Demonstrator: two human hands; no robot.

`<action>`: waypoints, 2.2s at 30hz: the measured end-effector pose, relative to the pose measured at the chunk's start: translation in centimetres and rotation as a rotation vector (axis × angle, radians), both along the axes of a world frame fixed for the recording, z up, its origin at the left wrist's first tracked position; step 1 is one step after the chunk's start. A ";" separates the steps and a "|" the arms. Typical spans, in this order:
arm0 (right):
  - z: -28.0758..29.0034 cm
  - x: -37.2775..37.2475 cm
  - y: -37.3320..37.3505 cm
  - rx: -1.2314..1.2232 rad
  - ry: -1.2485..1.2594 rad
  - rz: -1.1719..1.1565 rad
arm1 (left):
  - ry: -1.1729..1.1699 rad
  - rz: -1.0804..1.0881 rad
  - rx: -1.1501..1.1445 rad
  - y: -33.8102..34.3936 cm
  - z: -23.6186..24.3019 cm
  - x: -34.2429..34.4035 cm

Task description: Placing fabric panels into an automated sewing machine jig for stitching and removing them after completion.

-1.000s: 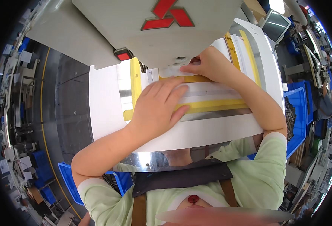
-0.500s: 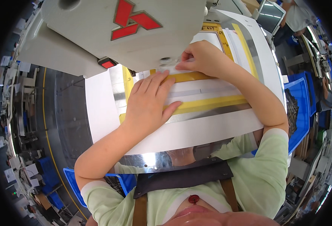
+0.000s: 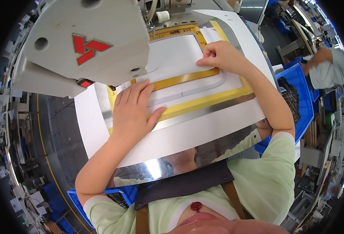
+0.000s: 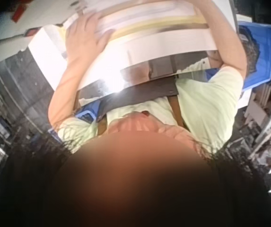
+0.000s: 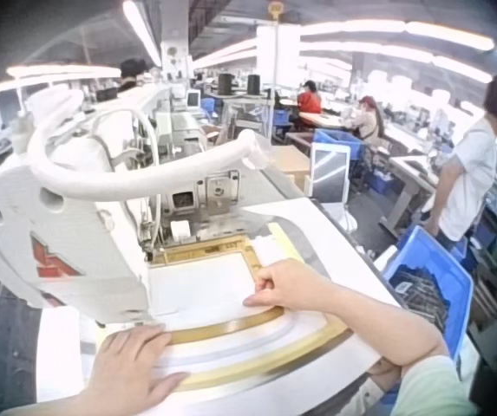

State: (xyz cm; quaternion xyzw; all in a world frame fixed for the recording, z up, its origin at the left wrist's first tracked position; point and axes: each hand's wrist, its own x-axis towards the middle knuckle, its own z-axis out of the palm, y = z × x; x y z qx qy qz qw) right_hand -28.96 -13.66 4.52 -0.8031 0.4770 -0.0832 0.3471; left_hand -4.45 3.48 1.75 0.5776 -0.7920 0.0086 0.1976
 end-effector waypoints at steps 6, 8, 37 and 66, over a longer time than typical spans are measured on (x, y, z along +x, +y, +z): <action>-0.7 0.2 0.1 -0.120 0.026 0.014 | -0.051 0.003 -0.041 0.1 0.0 0.0; -1.0 0.4 0.5 -0.231 0.046 0.039 | -0.031 0.003 -0.034 0.0 0.2 0.1; -2.7 -1.4 -2.3 -0.411 -0.492 -0.097 | 0.038 -0.095 -0.142 0.6 0.5 -0.7; -2.8 -2.3 -0.9 -0.712 -0.381 0.494 | 0.124 -0.329 -0.592 -0.2 -0.5 -1.7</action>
